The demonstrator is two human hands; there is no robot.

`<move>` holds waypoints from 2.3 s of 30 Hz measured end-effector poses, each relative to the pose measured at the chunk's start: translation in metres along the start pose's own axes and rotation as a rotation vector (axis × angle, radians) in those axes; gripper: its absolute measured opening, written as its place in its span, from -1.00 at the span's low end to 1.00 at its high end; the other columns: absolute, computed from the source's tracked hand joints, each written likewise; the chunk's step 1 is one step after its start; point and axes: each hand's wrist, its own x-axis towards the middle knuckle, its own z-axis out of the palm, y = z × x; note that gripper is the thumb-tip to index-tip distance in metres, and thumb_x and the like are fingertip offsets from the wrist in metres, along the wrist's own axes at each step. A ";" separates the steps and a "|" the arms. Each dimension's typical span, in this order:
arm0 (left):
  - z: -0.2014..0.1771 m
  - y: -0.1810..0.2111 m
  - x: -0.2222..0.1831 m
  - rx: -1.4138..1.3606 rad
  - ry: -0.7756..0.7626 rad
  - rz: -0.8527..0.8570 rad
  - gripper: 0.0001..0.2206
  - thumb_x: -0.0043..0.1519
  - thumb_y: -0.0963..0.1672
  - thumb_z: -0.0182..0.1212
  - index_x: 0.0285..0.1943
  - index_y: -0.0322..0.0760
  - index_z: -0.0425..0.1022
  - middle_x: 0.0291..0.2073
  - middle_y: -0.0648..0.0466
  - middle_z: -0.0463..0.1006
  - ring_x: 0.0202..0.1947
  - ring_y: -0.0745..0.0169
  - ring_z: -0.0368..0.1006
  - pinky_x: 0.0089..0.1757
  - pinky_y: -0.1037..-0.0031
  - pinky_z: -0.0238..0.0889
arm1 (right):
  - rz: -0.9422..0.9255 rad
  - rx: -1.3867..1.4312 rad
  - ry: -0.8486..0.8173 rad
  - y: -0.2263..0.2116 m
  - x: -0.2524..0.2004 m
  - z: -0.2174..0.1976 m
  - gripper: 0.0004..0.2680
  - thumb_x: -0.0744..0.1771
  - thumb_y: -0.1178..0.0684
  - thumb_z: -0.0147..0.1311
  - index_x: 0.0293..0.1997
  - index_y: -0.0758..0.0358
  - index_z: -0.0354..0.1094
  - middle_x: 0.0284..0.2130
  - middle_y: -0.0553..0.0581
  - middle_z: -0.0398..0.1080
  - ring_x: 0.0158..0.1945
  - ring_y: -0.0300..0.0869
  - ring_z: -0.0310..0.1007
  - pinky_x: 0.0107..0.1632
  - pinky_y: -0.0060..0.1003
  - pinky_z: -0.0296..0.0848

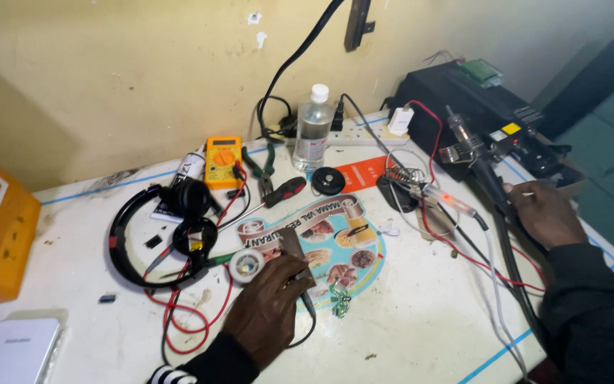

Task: Soldering components onto a small circuit board at an electronics repair workbench.

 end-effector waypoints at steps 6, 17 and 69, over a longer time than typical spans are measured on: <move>-0.003 0.001 -0.001 0.054 0.030 -0.007 -0.73 0.11 -0.38 -0.02 -0.12 -0.43 0.56 -0.07 -0.23 0.55 0.02 -0.19 0.43 0.03 0.15 0.38 | -0.423 -0.187 0.531 -0.027 -0.071 -0.002 -0.84 0.57 0.08 0.21 0.07 0.41 0.61 -0.15 0.28 0.59 -0.15 0.02 0.56 -0.14 -0.10 0.47; -0.004 0.010 0.005 0.118 0.126 -0.083 -0.74 0.10 -0.33 0.02 -0.10 -0.45 0.57 -0.10 -0.15 0.59 0.01 -0.15 0.46 -0.06 0.15 0.35 | -0.735 0.276 0.439 -0.133 -0.203 0.066 -0.96 0.35 0.23 0.21 -0.26 0.36 0.53 -0.39 0.19 0.55 -0.42 -0.15 0.48 -0.28 -0.29 0.40; 0.006 0.004 0.009 0.139 0.091 -0.095 -0.94 0.02 -0.21 0.23 -0.47 -0.36 0.56 -0.41 0.00 0.50 -0.12 -0.12 0.37 -0.09 0.15 0.29 | -0.652 0.563 0.148 -0.208 -0.273 0.105 -0.85 0.24 0.14 0.29 -0.20 0.30 0.43 -0.38 0.14 0.58 -0.45 -0.21 0.57 -0.34 -0.37 0.53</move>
